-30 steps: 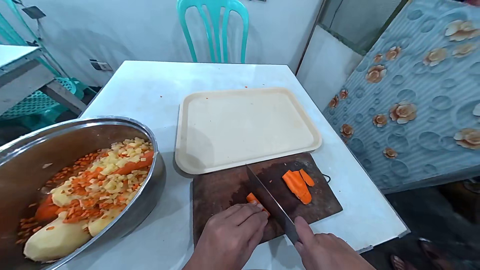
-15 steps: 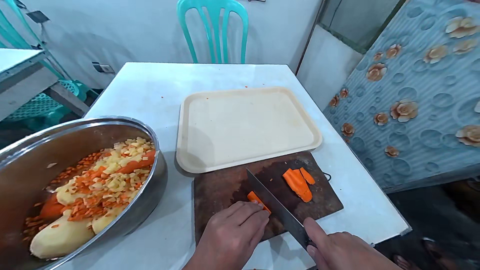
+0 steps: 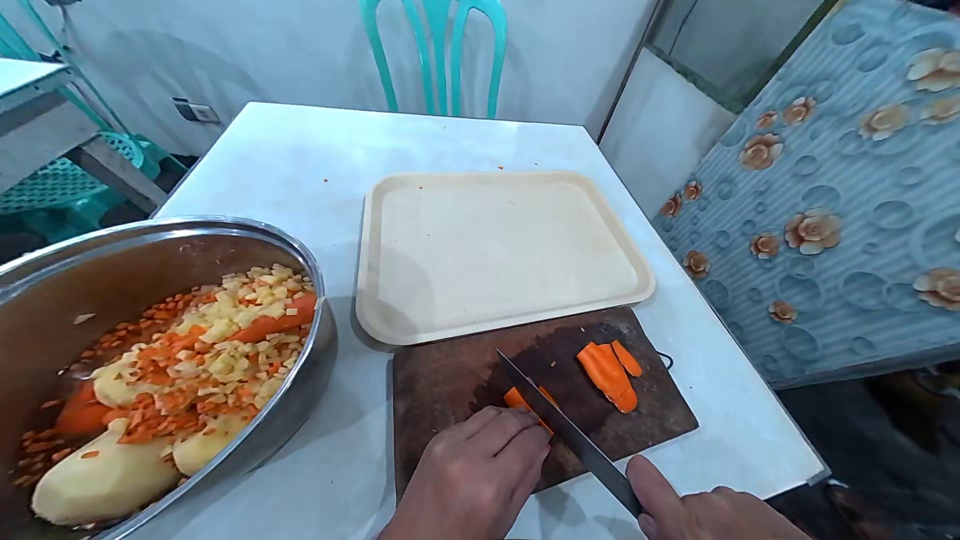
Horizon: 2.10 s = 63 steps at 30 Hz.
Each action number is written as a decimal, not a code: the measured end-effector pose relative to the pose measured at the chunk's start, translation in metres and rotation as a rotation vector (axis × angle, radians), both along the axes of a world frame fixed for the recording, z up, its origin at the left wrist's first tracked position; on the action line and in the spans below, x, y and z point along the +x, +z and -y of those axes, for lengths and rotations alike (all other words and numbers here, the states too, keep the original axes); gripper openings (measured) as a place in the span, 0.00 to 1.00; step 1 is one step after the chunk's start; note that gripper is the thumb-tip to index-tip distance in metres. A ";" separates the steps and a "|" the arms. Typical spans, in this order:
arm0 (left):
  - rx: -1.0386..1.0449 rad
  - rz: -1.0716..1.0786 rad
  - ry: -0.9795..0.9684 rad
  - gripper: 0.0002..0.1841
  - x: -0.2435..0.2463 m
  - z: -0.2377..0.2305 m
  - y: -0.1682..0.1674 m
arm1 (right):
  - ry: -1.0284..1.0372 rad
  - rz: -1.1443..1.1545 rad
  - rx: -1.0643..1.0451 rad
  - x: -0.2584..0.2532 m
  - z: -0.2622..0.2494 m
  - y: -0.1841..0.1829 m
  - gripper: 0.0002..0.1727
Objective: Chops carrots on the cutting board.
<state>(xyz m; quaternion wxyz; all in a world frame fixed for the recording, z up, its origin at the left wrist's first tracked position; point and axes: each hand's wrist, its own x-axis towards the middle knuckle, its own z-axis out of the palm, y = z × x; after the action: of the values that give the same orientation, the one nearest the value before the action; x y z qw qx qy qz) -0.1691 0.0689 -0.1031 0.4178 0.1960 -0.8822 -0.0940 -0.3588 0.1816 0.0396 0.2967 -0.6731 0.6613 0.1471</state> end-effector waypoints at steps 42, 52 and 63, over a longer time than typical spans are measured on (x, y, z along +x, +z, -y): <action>-0.009 -0.022 0.013 0.07 -0.001 -0.004 0.001 | 0.017 -0.062 -0.002 0.023 0.008 -0.008 0.18; -0.010 -0.023 0.010 0.08 0.001 -0.003 -0.002 | -0.227 0.127 0.069 0.012 -0.002 -0.029 0.22; -0.037 -0.036 0.015 0.07 0.000 -0.003 -0.003 | -0.109 0.118 0.003 0.003 -0.009 -0.012 0.19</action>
<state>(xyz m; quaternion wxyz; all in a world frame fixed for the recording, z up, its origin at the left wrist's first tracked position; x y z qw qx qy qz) -0.1690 0.0714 -0.1063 0.4377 0.1934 -0.8746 -0.0782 -0.3562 0.1908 0.0280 0.3436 -0.6432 0.6780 0.0918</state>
